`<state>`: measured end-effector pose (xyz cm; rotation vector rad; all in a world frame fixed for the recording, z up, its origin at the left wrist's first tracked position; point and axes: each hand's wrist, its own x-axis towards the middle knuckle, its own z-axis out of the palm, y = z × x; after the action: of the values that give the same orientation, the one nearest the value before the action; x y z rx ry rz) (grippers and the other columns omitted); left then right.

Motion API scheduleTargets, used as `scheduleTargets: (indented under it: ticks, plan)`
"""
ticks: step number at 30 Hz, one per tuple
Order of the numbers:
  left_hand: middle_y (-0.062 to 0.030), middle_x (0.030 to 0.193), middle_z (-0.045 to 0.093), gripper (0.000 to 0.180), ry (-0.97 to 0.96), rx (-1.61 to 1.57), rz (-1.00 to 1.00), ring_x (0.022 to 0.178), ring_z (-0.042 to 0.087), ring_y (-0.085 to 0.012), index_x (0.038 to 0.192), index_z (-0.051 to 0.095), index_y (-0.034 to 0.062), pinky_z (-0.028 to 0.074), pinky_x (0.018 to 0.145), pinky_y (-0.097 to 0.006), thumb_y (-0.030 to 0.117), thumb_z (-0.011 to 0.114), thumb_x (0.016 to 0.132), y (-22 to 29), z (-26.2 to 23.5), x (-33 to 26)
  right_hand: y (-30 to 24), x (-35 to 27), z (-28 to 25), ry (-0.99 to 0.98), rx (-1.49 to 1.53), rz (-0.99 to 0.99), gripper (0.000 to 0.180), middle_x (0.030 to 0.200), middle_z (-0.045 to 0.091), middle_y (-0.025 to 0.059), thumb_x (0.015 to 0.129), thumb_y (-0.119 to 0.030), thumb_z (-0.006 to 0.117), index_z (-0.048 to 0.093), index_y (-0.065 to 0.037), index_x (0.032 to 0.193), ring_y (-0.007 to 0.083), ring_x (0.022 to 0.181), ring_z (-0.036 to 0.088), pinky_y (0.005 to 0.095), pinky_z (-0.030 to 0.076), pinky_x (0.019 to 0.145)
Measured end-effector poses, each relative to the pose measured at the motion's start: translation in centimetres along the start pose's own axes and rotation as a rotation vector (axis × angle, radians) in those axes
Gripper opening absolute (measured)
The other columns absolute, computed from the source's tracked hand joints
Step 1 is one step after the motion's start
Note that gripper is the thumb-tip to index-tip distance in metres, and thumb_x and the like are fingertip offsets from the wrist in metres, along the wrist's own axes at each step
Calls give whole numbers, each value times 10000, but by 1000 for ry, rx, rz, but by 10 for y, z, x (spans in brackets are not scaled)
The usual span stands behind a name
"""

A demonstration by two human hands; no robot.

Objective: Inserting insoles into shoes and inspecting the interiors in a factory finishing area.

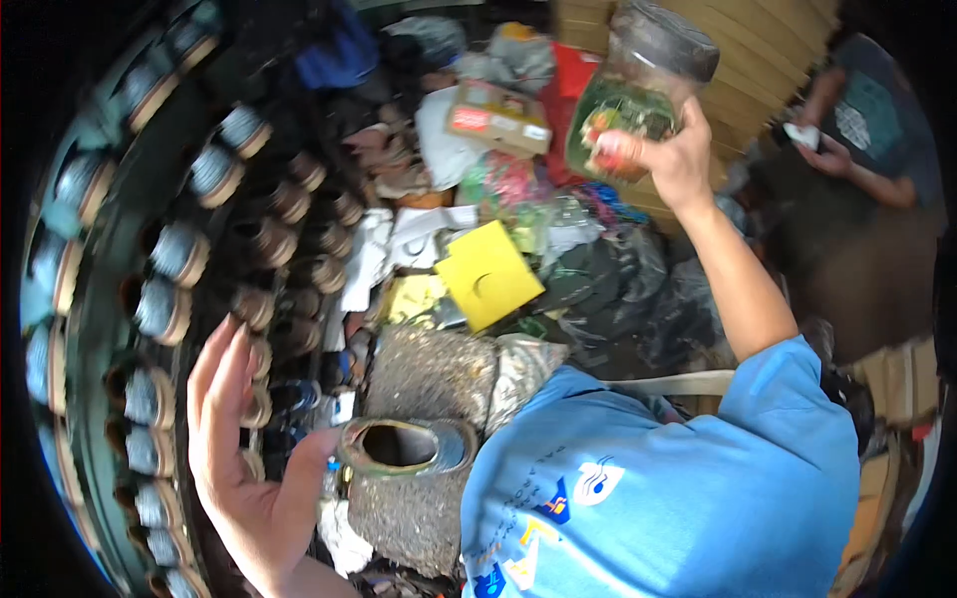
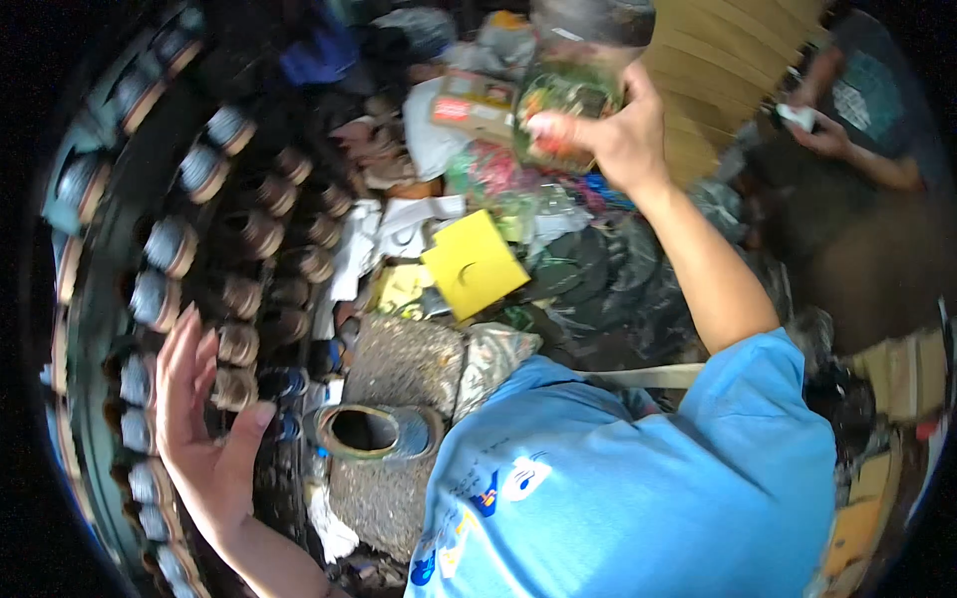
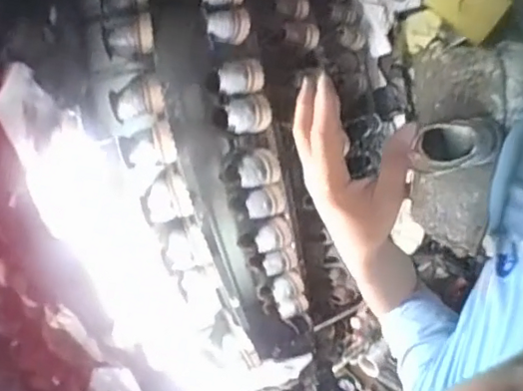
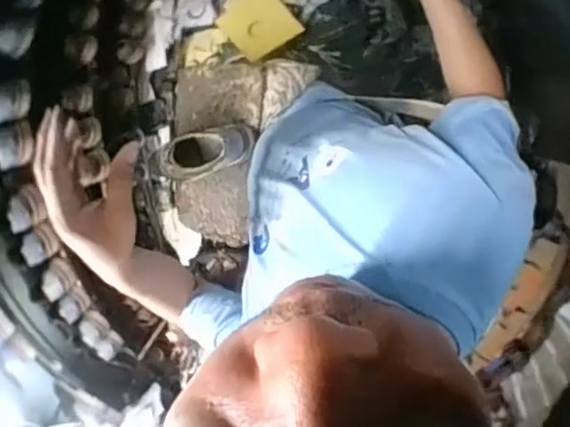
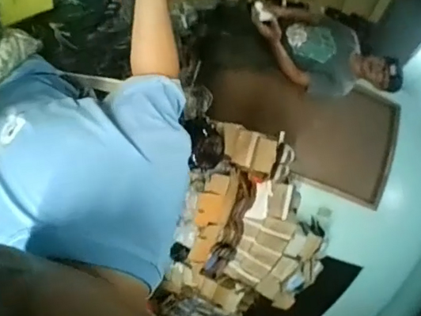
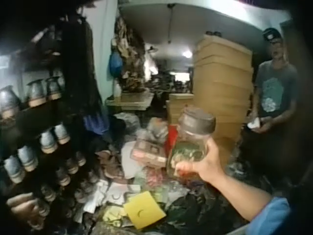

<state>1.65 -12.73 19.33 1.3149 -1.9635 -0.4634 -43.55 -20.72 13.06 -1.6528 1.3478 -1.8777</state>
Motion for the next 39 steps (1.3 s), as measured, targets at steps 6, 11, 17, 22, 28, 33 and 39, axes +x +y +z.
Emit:
scheduleTargets:
  ticks: [6,11,17,22,28,33,39]
  plan:
    - [-106,1432,542,724,29,-298,-126,1276,590,-221,1484,526,-17,452,1093,-350,285,834,902,-77,18,-47,74,23,-181,432,-517,-111,675,1102,722,149,710,-112,937,579,49,1259,208,869,733,334,603,804]
    - [-92,1440,580,627,65,-392,-345,1169,627,-160,1495,508,-15,479,1025,-277,116,777,944,-134,25,-97,72,10,-262,604,-341,184,690,1094,715,124,666,-157,976,618,64,1213,199,892,716,323,586,785]
    - [-130,1483,567,599,165,-332,-532,1164,625,-147,1510,499,-3,472,1018,-277,97,740,971,-161,18,-139,108,16,-344,838,-562,73,707,1182,673,121,678,-113,964,597,46,1262,201,1039,683,354,591,867]
    - [-143,1449,595,567,214,-271,-581,1163,628,-155,1503,508,-10,464,1063,-300,84,721,985,-165,16,-157,89,21,-314,841,-535,294,984,1411,577,177,621,-344,997,547,23,1416,276,1294,587,373,474,1088]
    - [-101,1258,685,440,295,-245,-557,1059,641,-130,1410,604,-24,509,947,-264,85,712,997,-161,23,-155,123,31,-382,913,-862,159,684,1147,688,133,702,-257,914,638,67,1238,239,1083,670,341,569,859]
    - [43,890,546,215,467,-28,-503,760,443,-37,1175,725,-65,339,657,-189,83,662,1033,-129,21,-157,203,47,-467,847,-953,225,463,1142,713,141,796,-207,792,684,52,1164,262,1100,679,373,560,913]
    - [-14,974,661,195,498,-250,-749,833,603,-90,1155,740,-53,486,768,-222,29,663,997,-132,51,-164,214,113,-595,398,-966,118,265,1136,743,152,909,-147,645,740,35,1076,290,1122,689,411,549,978]
